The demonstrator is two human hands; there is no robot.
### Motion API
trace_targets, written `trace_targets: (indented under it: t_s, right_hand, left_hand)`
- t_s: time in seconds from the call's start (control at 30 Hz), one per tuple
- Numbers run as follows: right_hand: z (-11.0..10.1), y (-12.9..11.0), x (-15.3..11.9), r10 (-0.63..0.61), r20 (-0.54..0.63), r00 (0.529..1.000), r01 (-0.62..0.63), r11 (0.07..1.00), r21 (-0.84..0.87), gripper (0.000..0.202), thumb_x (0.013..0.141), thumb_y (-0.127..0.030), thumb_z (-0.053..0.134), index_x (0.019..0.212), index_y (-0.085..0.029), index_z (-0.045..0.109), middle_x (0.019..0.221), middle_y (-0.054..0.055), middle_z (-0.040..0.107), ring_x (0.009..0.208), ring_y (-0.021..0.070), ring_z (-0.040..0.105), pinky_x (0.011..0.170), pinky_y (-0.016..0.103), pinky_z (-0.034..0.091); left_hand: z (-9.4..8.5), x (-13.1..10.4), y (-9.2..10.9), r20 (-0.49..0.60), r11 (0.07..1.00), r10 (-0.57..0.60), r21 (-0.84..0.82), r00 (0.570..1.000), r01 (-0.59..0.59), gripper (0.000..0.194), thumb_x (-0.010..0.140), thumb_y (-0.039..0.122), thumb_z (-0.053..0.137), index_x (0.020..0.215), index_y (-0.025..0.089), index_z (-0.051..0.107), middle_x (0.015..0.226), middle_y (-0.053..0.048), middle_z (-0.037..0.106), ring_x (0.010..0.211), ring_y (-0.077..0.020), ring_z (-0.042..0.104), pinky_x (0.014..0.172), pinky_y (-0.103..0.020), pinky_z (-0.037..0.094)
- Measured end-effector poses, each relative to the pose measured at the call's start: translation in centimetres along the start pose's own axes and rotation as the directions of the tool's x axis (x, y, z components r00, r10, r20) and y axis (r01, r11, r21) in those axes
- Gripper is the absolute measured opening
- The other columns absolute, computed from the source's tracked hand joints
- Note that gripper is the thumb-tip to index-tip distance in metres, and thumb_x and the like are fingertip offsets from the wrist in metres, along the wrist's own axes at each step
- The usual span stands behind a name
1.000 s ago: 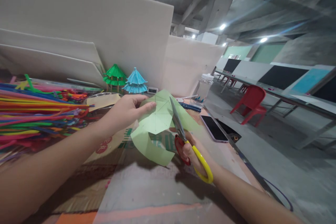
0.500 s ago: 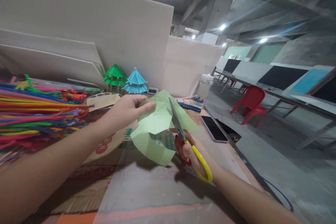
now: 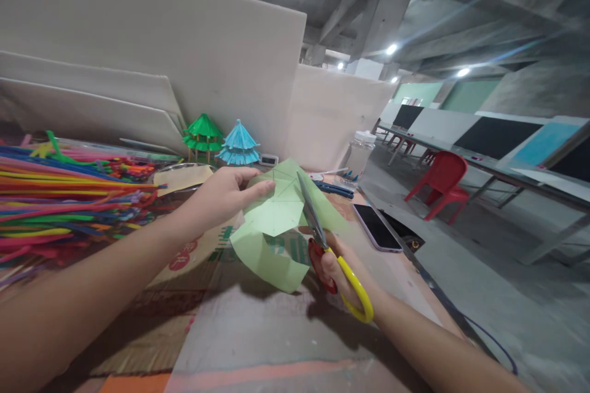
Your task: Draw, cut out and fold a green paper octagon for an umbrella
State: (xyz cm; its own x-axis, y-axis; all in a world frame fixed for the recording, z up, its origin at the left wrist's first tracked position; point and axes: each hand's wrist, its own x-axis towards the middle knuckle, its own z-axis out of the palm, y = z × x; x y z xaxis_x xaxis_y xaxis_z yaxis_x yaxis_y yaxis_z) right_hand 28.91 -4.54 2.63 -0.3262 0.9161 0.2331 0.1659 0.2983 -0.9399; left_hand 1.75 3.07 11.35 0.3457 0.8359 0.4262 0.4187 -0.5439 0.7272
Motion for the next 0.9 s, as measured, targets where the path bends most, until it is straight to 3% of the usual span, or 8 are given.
trace_targets:
  t_s: [0.13, 0.2, 0.3, 0.5, 0.67, 0.9]
  right_hand:
    - [0.0, -0.5, 0.3, -0.117, -0.019, 0.993, 0.114, 0.989, -0.098, 0.074, 0.094, -0.079, 0.055, 0.137, -0.02, 0.068, 0.081, 0.005, 0.059, 0.074, 0.0209, 0.056, 0.073, 0.036, 0.054]
    - [-0.1, -0.5, 0.3, -0.114, 0.0, 0.994, 0.113, 0.989, -0.101, 0.073, 0.095, -0.079, 0.054, 0.136, -0.019, 0.068, 0.078, 0.003, 0.057, 0.067, 0.0177, 0.051, 0.065, 0.032, 0.051]
    - [-0.1, -0.1, 0.3, -0.07, 0.039, 0.997, 0.072, 0.997, -0.036, 0.072, 0.097, -0.076, 0.053, 0.139, -0.018, 0.064, 0.063, -0.004, 0.044, 0.053, 0.0131, 0.037, 0.049, 0.025, 0.038]
    - [-0.1, 0.2, 0.3, -0.067, -0.01, 0.998, 0.066, 0.997, -0.04, 0.077, 0.091, -0.082, 0.058, 0.135, -0.019, 0.068, 0.064, -0.002, 0.046, 0.059, 0.0155, 0.043, 0.053, 0.026, 0.039]
    - [0.1, 0.6, 0.2, 0.011, 0.039, 0.999, -0.014, 0.998, 0.064, 0.08, 0.092, -0.079, 0.059, 0.141, -0.017, 0.061, 0.059, -0.008, 0.036, 0.046, 0.0094, 0.027, 0.042, 0.024, 0.024]
    - [0.1, 0.4, 0.3, -0.034, 0.046, 0.998, 0.032, 0.999, 0.031, 0.076, 0.094, -0.079, 0.056, 0.137, -0.017, 0.062, 0.06, -0.009, 0.036, 0.046, 0.0085, 0.028, 0.041, 0.023, 0.022]
  left_hand:
    - [0.0, 0.1, -0.2, 0.006, 1.0, -0.002, -0.009, 1.0, 0.002, 0.045, 0.091, 0.059, 0.062, 0.069, 0.02, 0.062, 0.06, 0.004, 0.048, 0.054, -0.0113, 0.04, 0.049, -0.024, 0.029]
    - [0.0, 0.1, -0.2, 0.005, 1.0, -0.006, -0.013, 1.0, 0.006, 0.045, 0.09, 0.059, 0.062, 0.068, 0.02, 0.06, 0.059, 0.004, 0.046, 0.053, -0.0112, 0.039, 0.048, -0.023, 0.028]
    - [0.0, 0.1, -0.3, 0.004, 1.0, -0.011, -0.015, 1.0, 0.011, 0.045, 0.091, 0.059, 0.062, 0.068, 0.02, 0.06, 0.059, 0.004, 0.044, 0.053, -0.0109, 0.038, 0.047, -0.023, 0.026]
    - [0.0, 0.2, -0.6, 0.007, 1.0, -0.01, 0.002, 1.0, 0.01, 0.045, 0.092, 0.058, 0.062, 0.069, 0.02, 0.059, 0.059, 0.004, 0.045, 0.053, -0.0107, 0.037, 0.047, -0.023, 0.025]
    - [0.0, 0.2, -0.8, 0.007, 1.0, -0.018, 0.009, 1.0, 0.018, 0.046, 0.092, 0.06, 0.062, 0.068, 0.02, 0.058, 0.058, 0.004, 0.043, 0.052, -0.0109, 0.036, 0.047, -0.024, 0.024]
    - [0.0, 0.2, -0.5, -0.004, 1.0, -0.014, 0.015, 1.0, 0.014, 0.046, 0.09, 0.06, 0.062, 0.066, 0.02, 0.057, 0.057, 0.005, 0.041, 0.052, -0.011, 0.035, 0.049, -0.024, 0.025]
